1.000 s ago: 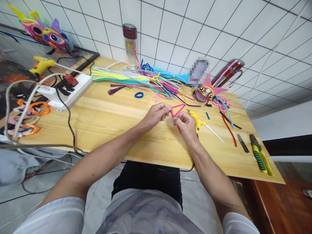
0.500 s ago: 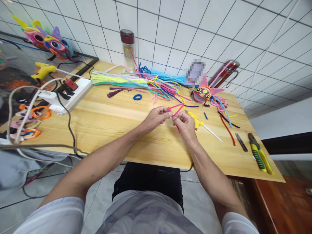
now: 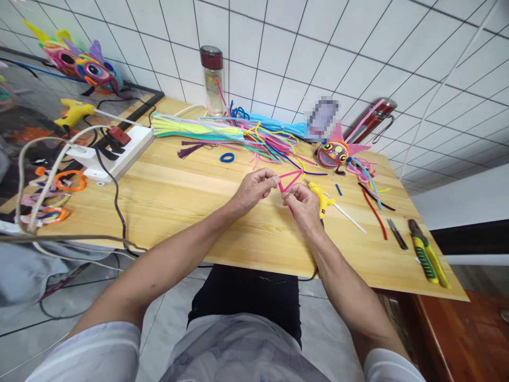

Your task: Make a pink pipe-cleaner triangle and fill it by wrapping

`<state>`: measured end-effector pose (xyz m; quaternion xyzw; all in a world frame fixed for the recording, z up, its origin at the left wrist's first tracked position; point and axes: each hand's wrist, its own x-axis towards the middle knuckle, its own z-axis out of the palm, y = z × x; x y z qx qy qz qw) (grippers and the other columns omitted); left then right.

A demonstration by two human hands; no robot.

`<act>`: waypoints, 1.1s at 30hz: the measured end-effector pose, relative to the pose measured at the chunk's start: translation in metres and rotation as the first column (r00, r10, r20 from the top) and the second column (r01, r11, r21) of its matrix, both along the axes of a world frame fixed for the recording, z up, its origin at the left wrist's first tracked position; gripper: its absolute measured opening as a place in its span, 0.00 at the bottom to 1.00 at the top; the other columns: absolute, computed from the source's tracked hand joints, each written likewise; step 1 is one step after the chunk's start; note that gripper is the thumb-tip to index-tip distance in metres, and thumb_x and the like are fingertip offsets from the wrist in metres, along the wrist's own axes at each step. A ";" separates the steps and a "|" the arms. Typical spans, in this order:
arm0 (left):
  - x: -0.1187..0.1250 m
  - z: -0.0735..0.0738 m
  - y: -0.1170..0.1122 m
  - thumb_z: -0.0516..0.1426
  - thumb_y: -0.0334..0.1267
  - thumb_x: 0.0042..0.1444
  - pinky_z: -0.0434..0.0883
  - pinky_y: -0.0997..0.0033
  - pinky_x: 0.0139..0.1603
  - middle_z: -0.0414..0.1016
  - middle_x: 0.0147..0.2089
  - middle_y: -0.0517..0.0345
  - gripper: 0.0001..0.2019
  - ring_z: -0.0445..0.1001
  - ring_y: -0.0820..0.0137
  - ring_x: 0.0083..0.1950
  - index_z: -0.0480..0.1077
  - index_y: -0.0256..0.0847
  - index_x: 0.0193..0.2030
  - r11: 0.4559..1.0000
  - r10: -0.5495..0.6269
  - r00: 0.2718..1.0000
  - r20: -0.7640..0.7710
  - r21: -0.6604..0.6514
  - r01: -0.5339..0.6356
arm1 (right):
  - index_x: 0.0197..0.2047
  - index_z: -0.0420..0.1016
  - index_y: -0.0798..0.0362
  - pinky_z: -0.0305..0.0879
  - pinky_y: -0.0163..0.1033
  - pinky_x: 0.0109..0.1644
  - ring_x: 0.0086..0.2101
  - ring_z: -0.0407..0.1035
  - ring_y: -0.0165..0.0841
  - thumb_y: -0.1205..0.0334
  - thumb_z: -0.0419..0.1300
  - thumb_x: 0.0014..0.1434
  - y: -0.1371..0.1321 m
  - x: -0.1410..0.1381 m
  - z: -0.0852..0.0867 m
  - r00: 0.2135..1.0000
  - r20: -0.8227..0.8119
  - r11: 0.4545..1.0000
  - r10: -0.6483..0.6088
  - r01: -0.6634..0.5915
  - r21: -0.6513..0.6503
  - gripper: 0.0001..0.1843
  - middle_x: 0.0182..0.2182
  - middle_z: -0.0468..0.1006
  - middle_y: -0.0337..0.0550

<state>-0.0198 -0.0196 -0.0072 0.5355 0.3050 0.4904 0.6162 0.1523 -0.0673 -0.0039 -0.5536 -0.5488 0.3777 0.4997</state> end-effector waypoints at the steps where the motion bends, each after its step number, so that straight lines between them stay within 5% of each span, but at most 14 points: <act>1: 0.000 0.000 0.000 0.70 0.56 0.55 0.57 0.73 0.27 0.65 0.23 0.66 0.21 0.60 0.77 0.24 0.73 0.40 0.33 1.000 -0.009 1.000 0.000 -0.010 0.009 | 0.29 0.74 0.47 0.60 0.38 0.29 0.24 0.63 0.31 0.54 0.66 0.50 0.000 0.000 0.000 1.000 -0.002 1.000 0.000 0.000 0.003 0.08 0.22 0.73 0.34; 10: 0.003 -0.008 -0.001 0.70 0.54 0.54 0.55 0.73 0.26 0.66 0.24 0.65 0.19 0.60 0.78 0.23 0.73 0.40 0.33 0.989 -0.143 0.989 -0.028 -0.040 0.142 | 0.30 0.74 0.47 0.63 0.39 0.32 0.26 0.65 0.32 0.53 0.67 0.52 0.000 0.001 0.002 0.999 0.009 0.999 -0.033 0.033 0.028 0.09 0.23 0.74 0.35; 22: 0.003 -0.008 -0.001 0.69 0.53 0.59 0.55 0.74 0.26 0.66 0.22 0.65 0.20 0.60 0.78 0.23 0.71 0.40 0.32 0.988 -0.151 0.988 0.016 -0.026 0.151 | 0.32 0.77 0.47 0.68 0.40 0.34 0.26 0.69 0.33 0.51 0.67 0.54 -0.002 -0.002 0.004 1.000 0.010 0.998 -0.027 0.026 0.049 0.10 0.24 0.77 0.35; 33: 0.005 -0.011 -0.002 0.73 0.54 0.52 0.56 0.74 0.25 0.68 0.24 0.65 0.21 0.62 0.78 0.23 0.74 0.39 0.34 0.988 -0.143 0.990 -0.004 -0.053 0.143 | 0.30 0.76 0.47 0.64 0.39 0.32 0.25 0.67 0.32 0.55 0.67 0.52 0.000 -0.001 0.001 0.999 -0.012 0.990 -0.040 0.041 0.132 0.06 0.23 0.76 0.35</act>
